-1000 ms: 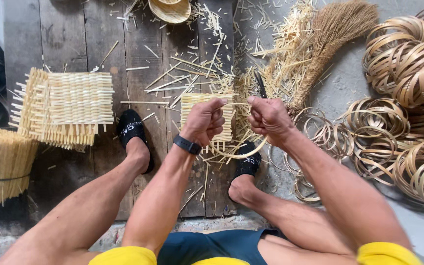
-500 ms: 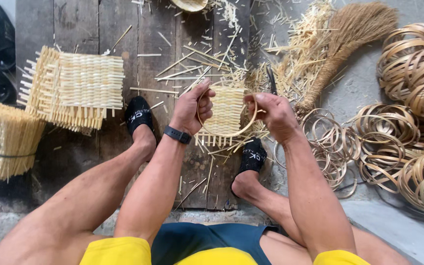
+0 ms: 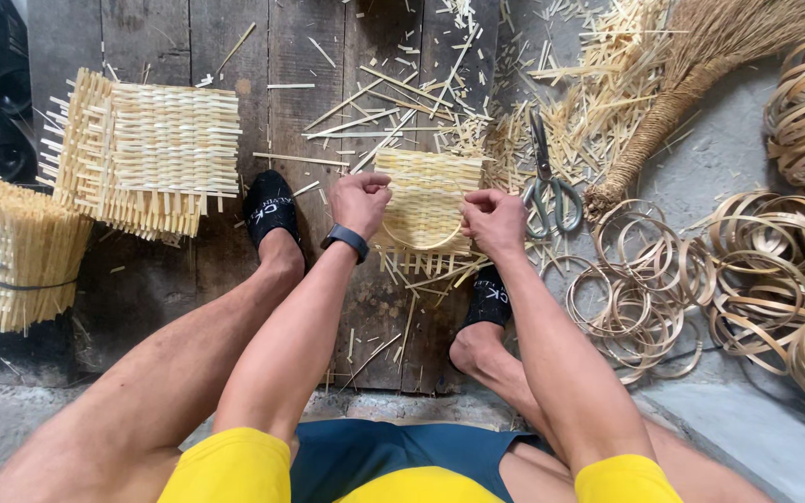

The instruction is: The person sits on the floor and assembles small woven bamboo baskets. They place a square of woven bamboo strips over a round wooden form, press a thin bamboo ring around its edge to shape a rim, trim excess strips with scissors, and set finished baskets aside with others.

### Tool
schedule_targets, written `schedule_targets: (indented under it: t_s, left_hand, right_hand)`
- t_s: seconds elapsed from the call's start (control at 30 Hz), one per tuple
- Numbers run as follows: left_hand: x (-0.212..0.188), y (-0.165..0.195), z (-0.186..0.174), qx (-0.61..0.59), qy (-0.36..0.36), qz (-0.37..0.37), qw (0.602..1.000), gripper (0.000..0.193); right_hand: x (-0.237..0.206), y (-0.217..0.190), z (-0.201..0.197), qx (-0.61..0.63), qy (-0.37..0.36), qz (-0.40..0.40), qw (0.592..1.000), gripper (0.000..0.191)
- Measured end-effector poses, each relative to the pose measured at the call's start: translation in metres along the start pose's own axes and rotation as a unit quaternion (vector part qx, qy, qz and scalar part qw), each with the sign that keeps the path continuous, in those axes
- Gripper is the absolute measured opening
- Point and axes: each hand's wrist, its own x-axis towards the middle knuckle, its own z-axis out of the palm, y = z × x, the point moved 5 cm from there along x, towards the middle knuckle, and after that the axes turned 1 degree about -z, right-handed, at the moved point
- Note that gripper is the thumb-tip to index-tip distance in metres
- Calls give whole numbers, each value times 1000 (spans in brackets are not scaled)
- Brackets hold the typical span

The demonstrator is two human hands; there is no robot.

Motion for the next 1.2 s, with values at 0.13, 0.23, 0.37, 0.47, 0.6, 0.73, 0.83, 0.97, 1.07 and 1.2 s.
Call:
schedule_targets:
  t_s: [0.13,0.23,0.37,0.47,0.6,0.73,0.83,0.97,1.07,1.2]
  left_hand:
    - [5,-9,6,64,35,36,997,28]
    - [4,-15,6,43,29,25,998,24]
    - [4,-21,8,35,8,-35,999,19]
    - [3,-17,7,58,37,-18,997,18]
    - [3,-18,8,73,50,-49,995,17]
    - [4,-17,4,95,64,-51,992,18]
    - [6,-16,3,98,59,-67,991,20]
    - [7,-19,2,83,51,-71,993,24]
    - [9,-17,1,86,31,-56,994,21]
    - [10,-15,2,62,24,-85,994,25]
  right_hand:
    - [8,9,6,-126,52,-45,990,16]
    - [7,10,7,-147,44,-69,986,21]
    - [4,9,5,-143,58,-95,983,24]
    - [4,7,5,-210,87,-147,963,13]
    - [8,13,6,-191,87,-130,969,14]
    - [11,18,9,-200,71,-90,973,13]
    - [11,19,10,-204,70,-66,974,13]
    - [12,18,9,-207,67,-59,974,13]
    - [14,19,7,-219,73,-46,972,12]
    - [13,19,5,-187,59,-40,980,16]
